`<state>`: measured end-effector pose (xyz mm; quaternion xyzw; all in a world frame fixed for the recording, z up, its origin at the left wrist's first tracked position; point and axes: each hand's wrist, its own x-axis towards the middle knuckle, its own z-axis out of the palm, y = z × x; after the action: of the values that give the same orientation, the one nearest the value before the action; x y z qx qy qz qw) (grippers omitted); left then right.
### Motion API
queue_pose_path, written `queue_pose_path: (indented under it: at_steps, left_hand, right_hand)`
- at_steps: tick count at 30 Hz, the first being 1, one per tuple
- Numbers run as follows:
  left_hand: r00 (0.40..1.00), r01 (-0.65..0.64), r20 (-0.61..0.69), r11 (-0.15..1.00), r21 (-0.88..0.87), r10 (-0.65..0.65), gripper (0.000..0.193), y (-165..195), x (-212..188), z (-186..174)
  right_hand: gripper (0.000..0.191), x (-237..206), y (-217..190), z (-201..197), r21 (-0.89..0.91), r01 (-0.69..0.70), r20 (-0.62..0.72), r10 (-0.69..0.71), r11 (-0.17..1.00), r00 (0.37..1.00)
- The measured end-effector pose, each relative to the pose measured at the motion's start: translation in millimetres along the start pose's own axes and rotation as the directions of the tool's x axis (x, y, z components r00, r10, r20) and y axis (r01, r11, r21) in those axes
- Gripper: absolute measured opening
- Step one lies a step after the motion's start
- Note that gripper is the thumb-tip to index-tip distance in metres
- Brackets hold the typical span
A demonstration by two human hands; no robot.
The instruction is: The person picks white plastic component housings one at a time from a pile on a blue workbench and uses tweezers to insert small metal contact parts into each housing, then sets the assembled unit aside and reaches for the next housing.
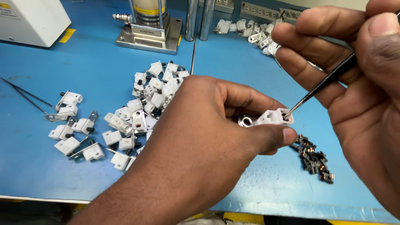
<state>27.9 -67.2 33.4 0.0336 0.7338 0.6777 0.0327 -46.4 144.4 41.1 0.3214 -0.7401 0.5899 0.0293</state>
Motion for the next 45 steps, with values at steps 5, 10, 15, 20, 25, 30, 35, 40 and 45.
queue_pose_path:
  at_steps: [5, 10, 15, 20, 25, 30, 35, 40, 45]
  left_hand:
    - [0.996, 0.068, -0.057, 0.998, 0.016, -0.067, 0.026, -1.7, -1.1, -2.5]
    - [0.997, 0.079, -0.007, 0.976, -0.203, -0.082, 0.028, -33.8, 16.5, 5.2]
    - [0.971, 0.106, -0.217, 0.994, 0.015, -0.101, 0.029, -33.5, 49.0, -36.8]
    - [0.716, 0.686, -0.619, 0.495, 0.534, -0.323, 0.035, -16.7, 89.0, -88.5]
    - [0.689, 0.724, -0.697, 0.139, 0.676, -0.199, 0.048, -9.3, 122.7, -83.9]
    - [0.876, 0.204, -0.464, 0.771, 0.604, 0.132, 0.046, -20.6, 144.5, -8.4]
    - [0.97, 0.216, -0.045, 0.934, -0.285, -0.238, 0.051, -62.0, 129.8, 74.2]
    - [0.906, 0.403, 0.035, 0.833, -0.379, -0.423, 0.045, -67.3, 57.9, 50.5]
    - [0.862, 0.504, 0.017, 0.852, -0.142, -0.507, 0.038, -62.0, 10.9, 22.0]
  right_hand:
    - [0.032, 8.9, -56.5, 79.7, -0.26, 0.07, -0.085, -0.095, 0.963, 0.992]
    - [0.021, 7.4, -23.3, 70.8, -0.094, -0.028, -0.255, 0.003, 0.995, 0.967]
    - [0.018, 31.3, 126.8, -74.9, 0.07, -0.504, -0.457, 0.477, 0.861, 0.751]
    - [0.026, 83.6, 257.9, -149.2, -0.705, -0.375, -0.367, 0.144, 0.602, 0.919]
    - [0.045, 130.3, 360.9, -182.1, -0.88, -0.109, -0.172, -0.096, 0.463, 0.98]
    - [0.031, 122.4, 334.6, -174.1, -0.394, -0.442, -0.31, 0.336, 0.806, 0.889]
    - [0.031, 36.2, 168.3, -101.8, -0.041, -0.621, -0.128, 0.613, 0.782, 0.78]
    - [0.033, -38.6, 112.2, -57.8, -0.318, -0.571, -0.116, 0.567, 0.757, 0.816]
    - [0.025, -42.4, 102.0, -45.7, -0.901, -0.433, -0.301, 0.683, 0.026, 0.666]
